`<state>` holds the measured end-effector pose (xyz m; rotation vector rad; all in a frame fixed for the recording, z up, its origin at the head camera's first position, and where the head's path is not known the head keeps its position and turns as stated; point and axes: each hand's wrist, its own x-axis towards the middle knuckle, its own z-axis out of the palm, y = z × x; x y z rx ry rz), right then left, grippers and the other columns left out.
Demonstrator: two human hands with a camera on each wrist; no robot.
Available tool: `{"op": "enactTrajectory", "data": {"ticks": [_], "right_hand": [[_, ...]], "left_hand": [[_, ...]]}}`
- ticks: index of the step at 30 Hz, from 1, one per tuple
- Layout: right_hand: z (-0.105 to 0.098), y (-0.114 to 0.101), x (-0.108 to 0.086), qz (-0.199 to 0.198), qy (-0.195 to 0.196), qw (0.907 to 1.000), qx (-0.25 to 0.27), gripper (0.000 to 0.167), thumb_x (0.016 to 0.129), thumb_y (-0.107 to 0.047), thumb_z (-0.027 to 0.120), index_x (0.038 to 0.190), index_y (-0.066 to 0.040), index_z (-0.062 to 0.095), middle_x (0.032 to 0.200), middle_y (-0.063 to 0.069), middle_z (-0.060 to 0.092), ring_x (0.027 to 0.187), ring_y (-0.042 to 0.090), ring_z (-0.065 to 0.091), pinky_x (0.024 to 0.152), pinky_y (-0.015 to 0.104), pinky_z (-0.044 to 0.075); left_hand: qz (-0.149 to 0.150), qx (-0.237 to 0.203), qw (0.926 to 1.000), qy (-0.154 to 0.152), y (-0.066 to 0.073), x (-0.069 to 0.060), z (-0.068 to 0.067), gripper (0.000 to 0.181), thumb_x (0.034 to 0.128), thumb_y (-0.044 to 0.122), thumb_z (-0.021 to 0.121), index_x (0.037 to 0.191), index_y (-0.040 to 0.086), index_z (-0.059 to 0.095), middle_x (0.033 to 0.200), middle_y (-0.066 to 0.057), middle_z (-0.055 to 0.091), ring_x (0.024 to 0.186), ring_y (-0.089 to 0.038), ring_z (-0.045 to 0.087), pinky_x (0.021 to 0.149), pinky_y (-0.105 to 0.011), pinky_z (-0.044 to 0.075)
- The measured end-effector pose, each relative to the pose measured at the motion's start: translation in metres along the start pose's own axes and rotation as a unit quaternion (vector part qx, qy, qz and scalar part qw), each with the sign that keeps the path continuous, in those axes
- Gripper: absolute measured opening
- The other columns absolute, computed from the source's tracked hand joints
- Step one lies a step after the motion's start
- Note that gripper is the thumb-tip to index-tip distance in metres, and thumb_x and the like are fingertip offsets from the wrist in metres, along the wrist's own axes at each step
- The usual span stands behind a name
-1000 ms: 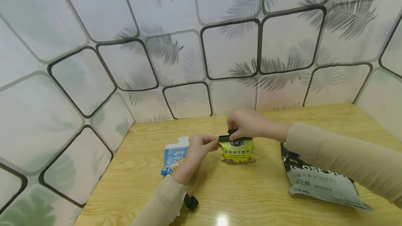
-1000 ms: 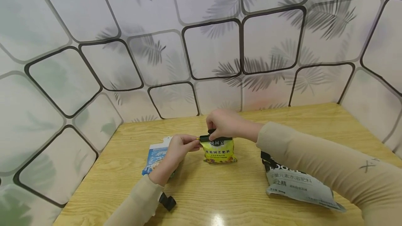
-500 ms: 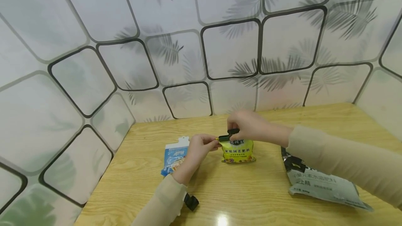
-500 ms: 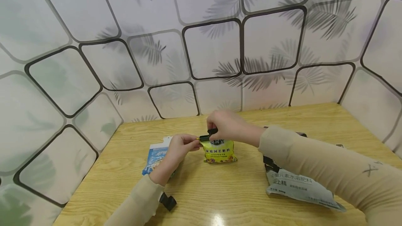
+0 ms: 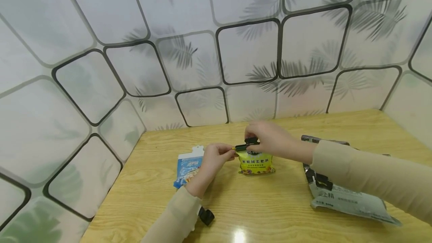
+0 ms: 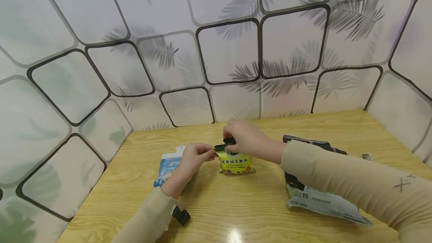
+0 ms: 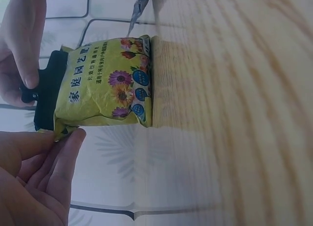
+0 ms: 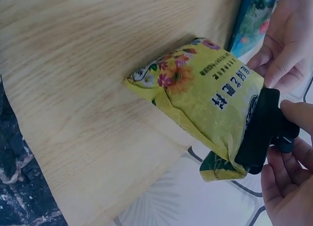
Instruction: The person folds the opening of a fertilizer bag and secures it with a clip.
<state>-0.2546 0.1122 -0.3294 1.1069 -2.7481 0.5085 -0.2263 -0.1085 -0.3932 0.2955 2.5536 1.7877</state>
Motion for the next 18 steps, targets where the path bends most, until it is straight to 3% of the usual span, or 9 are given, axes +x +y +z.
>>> {"op": "enactTrajectory", "data": {"ticks": [8,18], "right_hand": [[0.003,0.0,-0.004,-0.01,0.013,0.9999,-0.003,0.022,0.087,-0.02,0.09,0.098,-0.013,0.073,0.095,-0.001,0.073,0.085,0.014,0.068,0.077,0.037,0.061],[0.007,0.008,-0.013,0.018,0.011,0.9996,0.018,0.022,0.087,-0.019,0.09,0.095,-0.011,0.071,0.091,-0.001,0.071,0.08,0.01,0.064,0.073,0.035,0.06]], "left_hand": [[0.002,0.001,1.0,0.002,-0.002,0.0,0.0,0.017,0.1027,-0.001,0.067,0.111,-0.01,0.078,0.104,-0.027,0.08,0.102,-0.045,0.077,0.085,-0.032,0.069],[-0.002,-0.006,1.0,0.002,-0.002,0.0,0.0,0.017,0.1023,-0.001,0.067,0.112,-0.01,0.078,0.105,-0.027,0.08,0.103,-0.046,0.077,0.085,-0.032,0.069]]}}
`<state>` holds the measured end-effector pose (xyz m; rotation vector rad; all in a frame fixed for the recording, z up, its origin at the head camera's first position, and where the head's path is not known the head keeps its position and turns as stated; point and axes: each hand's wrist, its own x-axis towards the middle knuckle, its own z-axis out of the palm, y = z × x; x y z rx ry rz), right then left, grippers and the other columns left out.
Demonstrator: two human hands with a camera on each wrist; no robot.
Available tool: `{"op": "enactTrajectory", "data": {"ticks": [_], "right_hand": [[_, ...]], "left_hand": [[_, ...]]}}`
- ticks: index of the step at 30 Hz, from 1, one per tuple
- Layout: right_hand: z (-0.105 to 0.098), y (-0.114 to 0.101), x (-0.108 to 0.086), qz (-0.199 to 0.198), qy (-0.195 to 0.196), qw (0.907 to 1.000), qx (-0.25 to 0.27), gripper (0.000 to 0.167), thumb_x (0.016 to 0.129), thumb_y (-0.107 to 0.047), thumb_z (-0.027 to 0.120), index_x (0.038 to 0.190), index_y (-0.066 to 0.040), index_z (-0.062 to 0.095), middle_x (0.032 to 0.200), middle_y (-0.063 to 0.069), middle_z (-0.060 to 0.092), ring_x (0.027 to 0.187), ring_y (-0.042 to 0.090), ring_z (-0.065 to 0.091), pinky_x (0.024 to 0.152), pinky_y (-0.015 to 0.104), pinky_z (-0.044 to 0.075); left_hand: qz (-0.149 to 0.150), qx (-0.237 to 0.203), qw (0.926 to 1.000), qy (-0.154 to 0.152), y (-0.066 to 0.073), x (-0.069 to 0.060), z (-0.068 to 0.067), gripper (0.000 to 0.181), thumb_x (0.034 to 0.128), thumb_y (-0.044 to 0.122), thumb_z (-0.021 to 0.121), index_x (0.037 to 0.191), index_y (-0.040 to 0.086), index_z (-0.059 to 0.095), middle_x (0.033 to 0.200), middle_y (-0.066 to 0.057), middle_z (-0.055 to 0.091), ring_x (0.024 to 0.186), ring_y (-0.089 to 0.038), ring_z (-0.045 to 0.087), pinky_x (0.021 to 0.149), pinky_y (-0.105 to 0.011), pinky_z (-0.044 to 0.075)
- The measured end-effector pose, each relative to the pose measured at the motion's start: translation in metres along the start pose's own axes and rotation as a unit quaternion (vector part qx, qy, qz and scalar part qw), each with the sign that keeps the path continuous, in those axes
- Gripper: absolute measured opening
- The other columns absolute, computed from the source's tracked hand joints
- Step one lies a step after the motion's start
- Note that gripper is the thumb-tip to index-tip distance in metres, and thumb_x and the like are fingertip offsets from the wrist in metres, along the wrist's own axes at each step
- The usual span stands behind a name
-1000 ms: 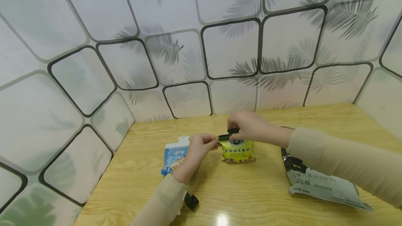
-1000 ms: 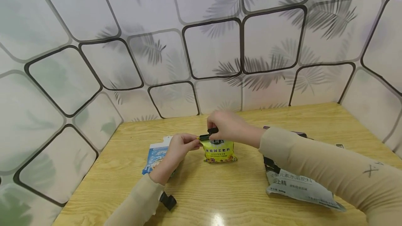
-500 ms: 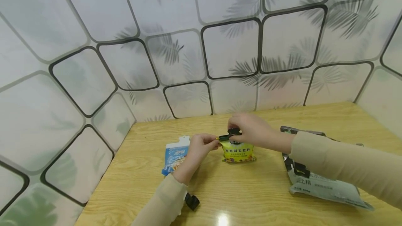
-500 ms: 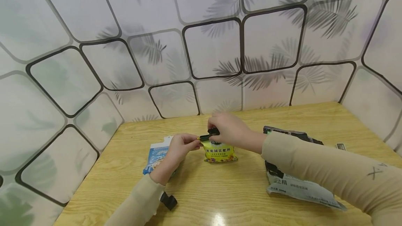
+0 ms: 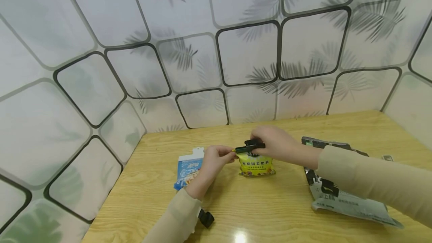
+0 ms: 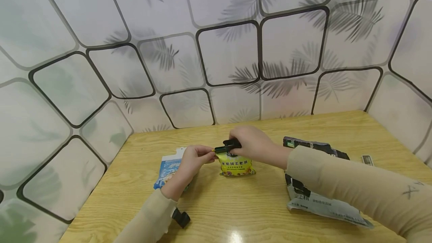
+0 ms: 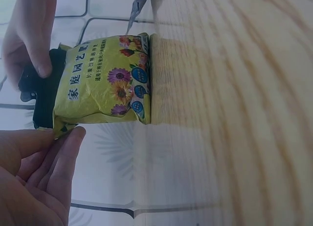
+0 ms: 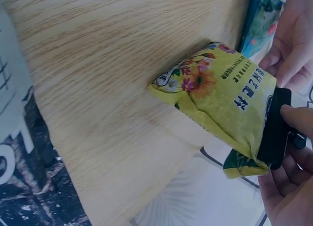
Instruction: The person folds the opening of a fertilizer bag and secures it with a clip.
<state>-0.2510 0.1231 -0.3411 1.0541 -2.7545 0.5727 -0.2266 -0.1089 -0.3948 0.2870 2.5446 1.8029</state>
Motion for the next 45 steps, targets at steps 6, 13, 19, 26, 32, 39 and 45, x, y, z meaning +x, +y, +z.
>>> {"op": "enactTrajectory", "data": {"ticks": [6,13,19,26,32,39,45], "right_hand": [[-0.001,0.004,-0.005,0.01,0.001,0.9999,0.004,0.022,0.088,-0.02,0.089,0.096,-0.012,0.071,0.088,-0.003,0.07,0.076,0.008,0.06,0.068,0.03,0.055],[-0.001,0.01,-0.013,0.024,0.001,0.9996,-0.018,0.022,0.088,-0.022,0.089,0.1,-0.012,0.073,0.096,0.001,0.075,0.086,0.016,0.07,0.078,0.04,0.064],[-0.003,0.014,-0.02,0.023,0.001,0.9995,-0.021,0.02,0.088,-0.023,0.089,0.098,-0.015,0.072,0.091,-0.004,0.071,0.078,0.008,0.062,0.069,0.032,0.056],[-0.006,0.017,-0.025,0.027,0.004,0.9995,-0.014,0.019,0.09,-0.025,0.087,0.097,-0.016,0.072,0.092,-0.005,0.071,0.08,0.009,0.063,0.071,0.035,0.058],[-0.007,0.017,-0.026,0.03,0.005,0.9995,-0.008,0.018,0.09,-0.025,0.087,0.098,-0.017,0.073,0.093,-0.006,0.072,0.083,0.012,0.066,0.075,0.039,0.06],[-0.005,0.02,-0.028,0.031,0.01,0.9995,-0.004,0.018,0.091,-0.026,0.087,0.099,-0.017,0.073,0.094,-0.005,0.072,0.085,0.014,0.069,0.075,0.041,0.062],[-0.003,0.023,-0.03,0.038,0.012,0.9992,0.005,0.018,0.091,-0.024,0.086,0.101,-0.016,0.074,0.097,-0.003,0.074,0.088,0.015,0.071,0.08,0.043,0.064]], "left_hand": [[0.0,-0.003,1.0,-0.002,0.0,-0.001,0.0,0.018,0.1029,-0.001,0.067,0.114,-0.009,0.078,0.107,-0.027,0.079,0.105,-0.046,0.077,0.088,-0.037,0.069],[0.004,-0.003,1.0,-0.004,-0.001,-0.001,0.0,0.018,0.1032,-0.001,0.066,0.114,-0.009,0.078,0.107,-0.027,0.079,0.105,-0.046,0.076,0.09,-0.042,0.068],[0.005,0.001,1.0,-0.005,-0.001,-0.001,0.0,0.018,0.1032,-0.001,0.066,0.115,-0.009,0.078,0.107,-0.027,0.08,0.104,-0.045,0.077,0.091,-0.044,0.068],[-0.002,0.004,1.0,-0.005,-0.002,0.0,-0.001,0.018,0.1036,0.001,0.066,0.115,-0.007,0.078,0.108,-0.026,0.08,0.105,-0.044,0.077,0.093,-0.046,0.067],[-0.008,0.006,0.9999,-0.007,-0.004,0.001,-0.001,0.019,0.1036,0.002,0.067,0.117,-0.007,0.078,0.108,-0.025,0.08,0.105,-0.043,0.077,0.094,-0.046,0.067],[-0.008,0.006,0.9999,-0.007,-0.004,0.0,-0.001,0.019,0.1038,0.003,0.067,0.117,-0.006,0.078,0.108,-0.025,0.08,0.105,-0.042,0.077,0.094,-0.046,0.067],[-0.009,0.005,0.9999,-0.007,-0.004,0.0,-0.001,0.019,0.104,0.004,0.067,0.117,-0.005,0.078,0.108,-0.024,0.08,0.106,-0.043,0.077,0.094,-0.046,0.067]]}}
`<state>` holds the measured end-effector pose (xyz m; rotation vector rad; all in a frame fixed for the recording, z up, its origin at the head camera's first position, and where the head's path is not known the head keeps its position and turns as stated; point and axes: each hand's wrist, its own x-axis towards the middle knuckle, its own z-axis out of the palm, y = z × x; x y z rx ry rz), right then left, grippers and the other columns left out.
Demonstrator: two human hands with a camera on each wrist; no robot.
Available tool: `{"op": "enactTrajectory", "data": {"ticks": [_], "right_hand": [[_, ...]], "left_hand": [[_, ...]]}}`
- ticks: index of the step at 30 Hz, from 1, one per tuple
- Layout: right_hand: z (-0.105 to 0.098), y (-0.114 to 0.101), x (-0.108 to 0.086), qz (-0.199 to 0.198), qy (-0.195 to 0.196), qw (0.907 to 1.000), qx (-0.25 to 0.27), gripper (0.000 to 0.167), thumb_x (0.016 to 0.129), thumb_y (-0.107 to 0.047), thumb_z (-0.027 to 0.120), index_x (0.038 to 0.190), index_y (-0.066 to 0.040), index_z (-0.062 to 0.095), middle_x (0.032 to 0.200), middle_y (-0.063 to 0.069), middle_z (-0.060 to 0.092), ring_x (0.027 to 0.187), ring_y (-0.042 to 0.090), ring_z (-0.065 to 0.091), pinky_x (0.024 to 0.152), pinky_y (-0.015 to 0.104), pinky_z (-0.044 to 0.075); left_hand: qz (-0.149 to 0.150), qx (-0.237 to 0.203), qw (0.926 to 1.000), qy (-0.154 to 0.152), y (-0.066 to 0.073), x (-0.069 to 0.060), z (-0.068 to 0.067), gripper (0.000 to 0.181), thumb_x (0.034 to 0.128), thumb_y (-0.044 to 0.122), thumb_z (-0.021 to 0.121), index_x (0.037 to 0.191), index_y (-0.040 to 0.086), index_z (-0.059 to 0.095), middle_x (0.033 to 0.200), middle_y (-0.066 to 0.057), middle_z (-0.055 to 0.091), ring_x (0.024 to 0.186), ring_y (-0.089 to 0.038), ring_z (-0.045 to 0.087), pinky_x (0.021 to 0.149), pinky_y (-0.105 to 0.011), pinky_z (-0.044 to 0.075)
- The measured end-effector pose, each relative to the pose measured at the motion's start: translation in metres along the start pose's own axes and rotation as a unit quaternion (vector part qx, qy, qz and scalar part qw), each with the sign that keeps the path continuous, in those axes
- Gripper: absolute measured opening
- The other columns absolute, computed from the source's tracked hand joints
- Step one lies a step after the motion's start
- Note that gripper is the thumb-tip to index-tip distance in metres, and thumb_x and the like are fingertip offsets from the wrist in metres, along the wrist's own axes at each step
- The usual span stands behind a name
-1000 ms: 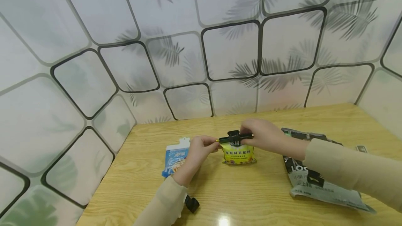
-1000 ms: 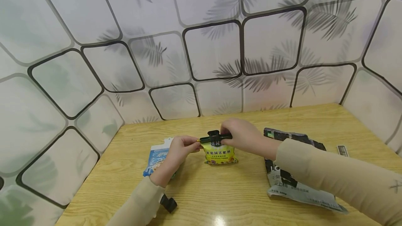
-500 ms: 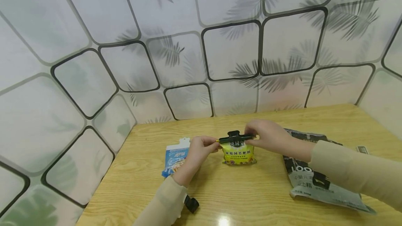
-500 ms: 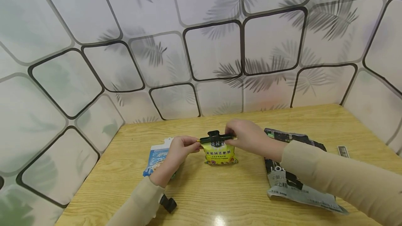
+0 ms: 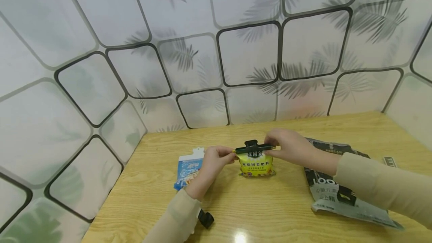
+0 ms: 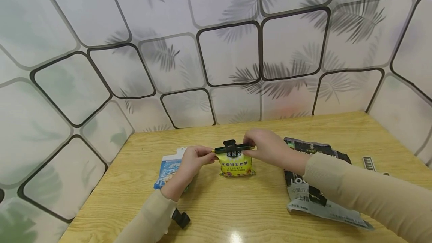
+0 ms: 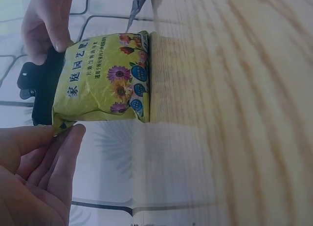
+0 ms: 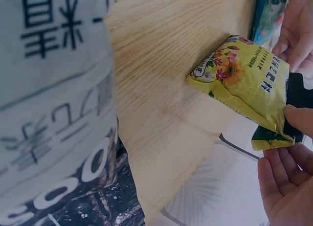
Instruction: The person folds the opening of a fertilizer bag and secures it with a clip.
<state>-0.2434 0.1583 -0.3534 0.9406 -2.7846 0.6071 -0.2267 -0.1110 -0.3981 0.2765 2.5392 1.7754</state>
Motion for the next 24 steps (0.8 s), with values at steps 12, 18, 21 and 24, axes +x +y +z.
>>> {"op": "enactTrajectory", "data": {"ticks": [12,18,21,24], "right_hand": [[0.003,0.001,-0.0046,0.003,0.013,0.9995,0.028,0.017,0.092,-0.02,0.085,0.103,-0.012,0.075,0.1,0.002,0.077,0.089,0.018,0.074,0.082,0.044,0.065],[0.006,0.0029,-0.0061,0.014,0.023,0.9988,0.042,0.019,0.091,-0.018,0.086,0.104,-0.009,0.075,0.097,0.002,0.076,0.086,0.017,0.072,0.079,0.042,0.065],[0.0071,0.0031,-0.0063,0.022,0.025,0.9981,0.052,0.021,0.091,-0.019,0.086,0.106,-0.008,0.075,0.097,0.003,0.077,0.087,0.017,0.072,0.079,0.042,0.065],[0.0079,0.0033,-0.0061,0.031,0.025,0.997,0.067,0.023,0.092,-0.019,0.085,0.107,-0.007,0.075,0.097,0.004,0.077,0.087,0.018,0.073,0.079,0.042,0.065]], "left_hand": [[0.002,-0.001,1.0,0.0,-0.0009,-0.0011,0.0008,0.019,0.1039,0.004,0.068,0.117,-0.005,0.078,0.109,-0.024,0.08,0.105,-0.043,0.077,0.092,-0.043,0.068],[0.0,0.001,1.0,0.004,0.0,-0.0014,0.0016,0.019,0.1038,0.004,0.067,0.116,-0.006,0.079,0.108,-0.024,0.08,0.105,-0.043,0.077,0.093,-0.045,0.067],[-0.003,0.004,1.0,0.006,0.0009,-0.0017,0.0013,0.019,0.1036,0.004,0.068,0.116,-0.006,0.079,0.108,-0.024,0.08,0.104,-0.043,0.077,0.093,-0.046,0.067],[-0.004,0.004,1.0,0.008,0.0011,-0.0018,0.0008,0.019,0.1034,0.005,0.068,0.116,-0.006,0.078,0.108,-0.024,0.08,0.103,-0.042,0.077,0.093,-0.046,0.067]]}}
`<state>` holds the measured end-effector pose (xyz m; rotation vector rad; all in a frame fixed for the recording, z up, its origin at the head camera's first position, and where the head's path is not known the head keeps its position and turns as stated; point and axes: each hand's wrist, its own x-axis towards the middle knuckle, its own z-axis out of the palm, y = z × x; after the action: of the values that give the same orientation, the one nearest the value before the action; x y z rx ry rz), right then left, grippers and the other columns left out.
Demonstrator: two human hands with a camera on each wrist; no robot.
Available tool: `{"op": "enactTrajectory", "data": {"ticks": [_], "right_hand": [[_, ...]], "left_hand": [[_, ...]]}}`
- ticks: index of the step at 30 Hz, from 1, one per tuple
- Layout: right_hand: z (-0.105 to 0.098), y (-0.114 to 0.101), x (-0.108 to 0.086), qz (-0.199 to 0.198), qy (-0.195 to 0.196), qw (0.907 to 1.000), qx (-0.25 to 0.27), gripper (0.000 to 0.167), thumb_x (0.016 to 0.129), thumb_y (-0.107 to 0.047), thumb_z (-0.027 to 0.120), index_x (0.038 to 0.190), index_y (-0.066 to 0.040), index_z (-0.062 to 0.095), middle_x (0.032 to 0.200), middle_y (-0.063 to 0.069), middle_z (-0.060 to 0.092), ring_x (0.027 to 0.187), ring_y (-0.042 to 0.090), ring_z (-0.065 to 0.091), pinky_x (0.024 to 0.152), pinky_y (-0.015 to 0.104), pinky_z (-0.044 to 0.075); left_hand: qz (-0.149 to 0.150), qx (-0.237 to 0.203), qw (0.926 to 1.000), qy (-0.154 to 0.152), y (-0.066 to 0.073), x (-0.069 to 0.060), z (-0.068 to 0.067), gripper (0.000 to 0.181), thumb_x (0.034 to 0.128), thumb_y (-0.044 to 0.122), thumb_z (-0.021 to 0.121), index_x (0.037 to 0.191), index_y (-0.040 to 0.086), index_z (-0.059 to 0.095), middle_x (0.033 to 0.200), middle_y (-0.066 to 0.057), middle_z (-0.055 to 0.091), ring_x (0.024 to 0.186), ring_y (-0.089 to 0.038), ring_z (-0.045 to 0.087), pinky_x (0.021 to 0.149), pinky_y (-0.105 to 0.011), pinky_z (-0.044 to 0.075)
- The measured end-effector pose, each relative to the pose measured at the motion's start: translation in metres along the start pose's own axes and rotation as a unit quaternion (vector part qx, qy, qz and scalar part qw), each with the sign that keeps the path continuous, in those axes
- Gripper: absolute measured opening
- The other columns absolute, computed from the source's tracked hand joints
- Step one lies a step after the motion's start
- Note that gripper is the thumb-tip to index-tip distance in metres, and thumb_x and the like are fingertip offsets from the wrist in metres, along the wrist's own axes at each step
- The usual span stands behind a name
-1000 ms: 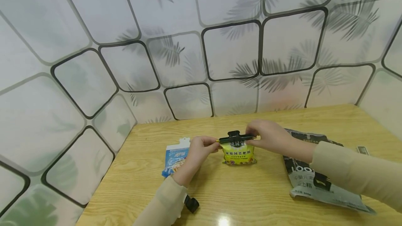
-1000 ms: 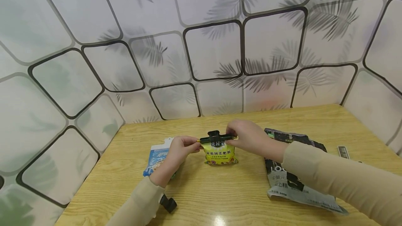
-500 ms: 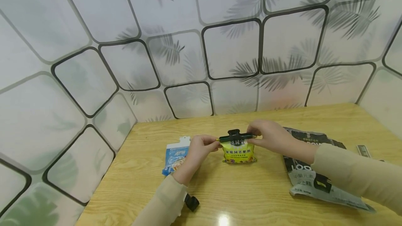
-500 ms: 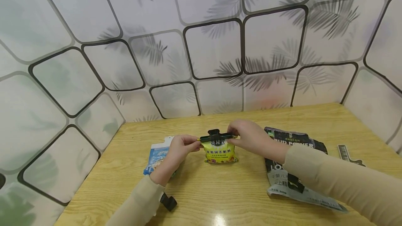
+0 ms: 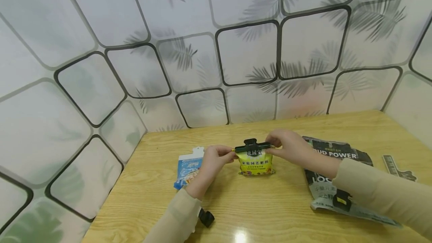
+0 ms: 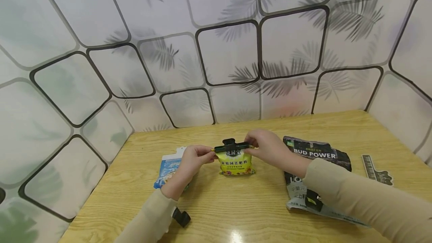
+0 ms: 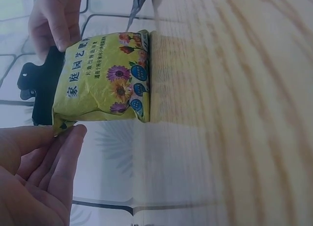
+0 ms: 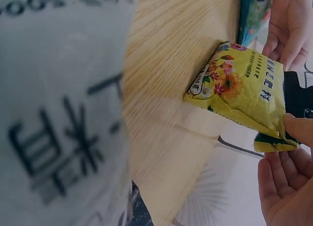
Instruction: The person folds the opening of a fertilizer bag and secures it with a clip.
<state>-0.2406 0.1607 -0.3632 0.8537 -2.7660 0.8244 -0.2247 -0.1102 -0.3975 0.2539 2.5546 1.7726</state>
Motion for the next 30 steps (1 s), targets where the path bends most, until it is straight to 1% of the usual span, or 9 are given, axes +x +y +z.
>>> {"op": "enactTrajectory", "data": {"ticks": [5,11,21,25,30], "right_hand": [[0.0,-0.0008,-0.0003,0.015,0.001,0.9992,0.036,0.023,0.091,-0.016,0.085,0.107,-0.004,0.075,0.095,0.005,0.077,0.085,0.017,0.072,0.077,0.04,0.065],[0.0023,-0.0006,-0.0008,0.041,0.008,0.9972,0.062,0.019,0.091,-0.011,0.084,0.106,-0.003,0.074,0.097,0.008,0.077,0.086,0.018,0.072,0.079,0.04,0.065],[0.0078,0.0023,-0.0004,0.094,0.006,0.989,0.114,0.022,0.093,-0.01,0.082,0.11,0.001,0.073,0.103,0.015,0.077,0.091,0.024,0.074,0.081,0.041,0.066],[0.0083,0.0037,0.0001,0.106,0.0,0.9866,0.124,0.023,0.094,-0.011,0.081,0.112,0.002,0.073,0.106,0.017,0.077,0.094,0.026,0.074,0.083,0.043,0.066],[0.0069,0.0033,-0.0016,0.112,-0.004,0.986,0.124,0.024,0.095,-0.012,0.081,0.112,0.002,0.072,0.106,0.017,0.076,0.093,0.026,0.074,0.081,0.042,0.066]], "left_hand": [[0.003,-0.003,1.0,-0.003,-0.0004,0.001,0.0,0.019,0.1034,0.004,0.068,0.117,-0.006,0.078,0.109,-0.025,0.08,0.104,-0.042,0.077,0.093,-0.045,0.067],[0.005,0.005,1.0,-0.002,0.0005,0.0022,0.0,0.019,0.1033,0.004,0.068,0.116,-0.006,0.078,0.108,-0.024,0.08,0.105,-0.042,0.077,0.093,-0.045,0.067],[0.0,0.019,0.9998,-0.003,-0.0007,0.003,-0.0008,0.019,0.1038,0.005,0.068,0.117,-0.005,0.078,0.107,-0.023,0.081,0.105,-0.041,0.077,0.092,-0.044,0.068],[0.003,0.019,0.9998,-0.004,-0.0017,0.0039,-0.0009,0.019,0.1037,0.005,0.068,0.116,-0.005,0.078,0.106,-0.023,0.081,0.106,-0.042,0.077,0.092,-0.044,0.068],[0.004,0.019,0.9998,-0.006,-0.0014,0.0053,-0.0007,0.019,0.1034,0.004,0.068,0.117,-0.005,0.078,0.107,-0.023,0.081,0.106,-0.041,0.077,0.093,-0.044,0.067]]}}
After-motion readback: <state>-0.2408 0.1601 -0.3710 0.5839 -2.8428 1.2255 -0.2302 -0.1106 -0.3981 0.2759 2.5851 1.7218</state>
